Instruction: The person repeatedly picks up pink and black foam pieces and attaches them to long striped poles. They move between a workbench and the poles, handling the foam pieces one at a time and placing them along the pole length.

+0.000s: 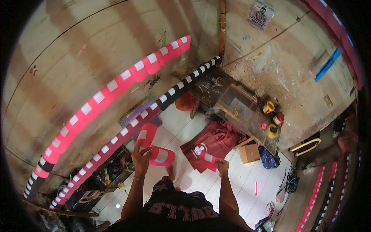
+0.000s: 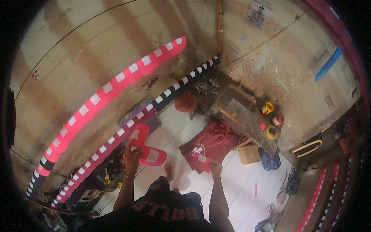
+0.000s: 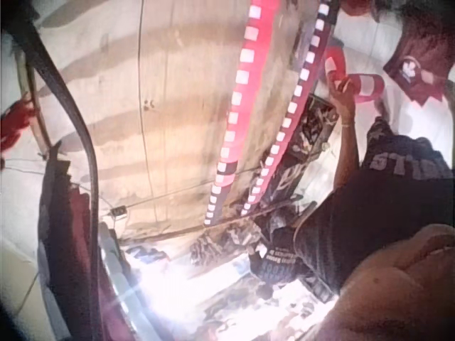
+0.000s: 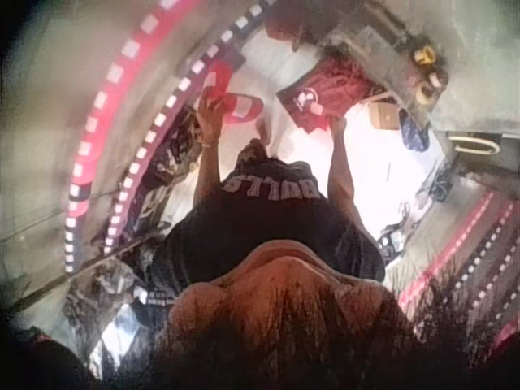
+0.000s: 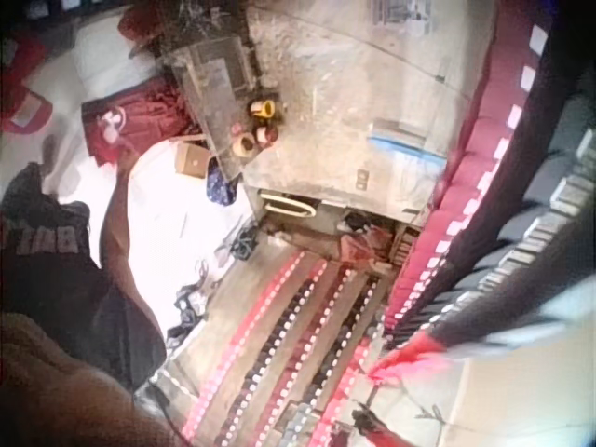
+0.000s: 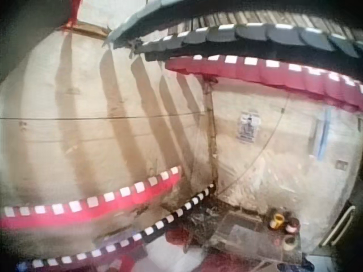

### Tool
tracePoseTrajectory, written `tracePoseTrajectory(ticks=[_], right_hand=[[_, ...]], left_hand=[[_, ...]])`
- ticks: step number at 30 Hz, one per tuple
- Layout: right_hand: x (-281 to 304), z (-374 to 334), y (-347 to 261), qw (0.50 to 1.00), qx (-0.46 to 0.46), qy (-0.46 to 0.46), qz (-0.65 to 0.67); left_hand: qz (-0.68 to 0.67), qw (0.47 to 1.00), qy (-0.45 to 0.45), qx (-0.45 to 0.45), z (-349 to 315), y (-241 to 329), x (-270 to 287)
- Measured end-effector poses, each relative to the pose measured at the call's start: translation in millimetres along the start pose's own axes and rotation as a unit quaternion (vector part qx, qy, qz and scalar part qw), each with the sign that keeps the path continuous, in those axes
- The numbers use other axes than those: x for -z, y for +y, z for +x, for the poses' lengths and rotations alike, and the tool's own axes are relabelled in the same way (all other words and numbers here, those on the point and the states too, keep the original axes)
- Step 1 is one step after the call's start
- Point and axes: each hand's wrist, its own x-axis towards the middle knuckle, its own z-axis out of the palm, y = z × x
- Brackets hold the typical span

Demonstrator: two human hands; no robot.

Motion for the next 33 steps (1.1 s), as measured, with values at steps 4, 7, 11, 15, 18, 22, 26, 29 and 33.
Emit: tracePoseTrajectory(ticks=[4, 7, 11, 15, 18, 22, 26, 29, 33], right_hand=[[-42, 100, -143, 0.988, 0.065, -0.13, 0.043], [-47, 199, -180, 0.968, 0.138, -0.208, 0.02], [-56, 292, -304, 0.973, 0.154, -0.15, -0.082], [-58, 369, -457, 0.943, 0.273, -0.167, 0.094], [-67, 424, -553, 0.954, 0.264, -0.129, 0.065], [-95, 548, -617, 0.877, 0.35, -0.229, 0.235], [-145, 634, -635, 0.856, 0.305, -0.327, 0.259], [-180, 681, -613, 0.858, 0.261, -0.37, 0.243], [-205, 719, -581, 0.869, 0.283, -0.353, 0.2]], left_hand=[[-0.002, 0.999, -0.008, -0.033, 76, -9, -42], [0.009, 1.0, -0.013, -0.026, 144, -21, -81], [-0.012, 1.0, 0.0, 0.003, 210, -11, -108], [-0.039, 0.997, 0.034, 0.05, 258, -5, -128], [-0.064, 0.994, 0.067, 0.049, 277, -6, -144], [-0.074, 0.988, 0.131, 0.029, 300, -16, -180], [-0.067, 0.969, 0.236, 0.031, 316, -18, -216], [-0.053, 0.956, 0.285, 0.042, 322, -17, -239], [-0.05, 0.942, 0.326, 0.064, 334, 0, -268]])
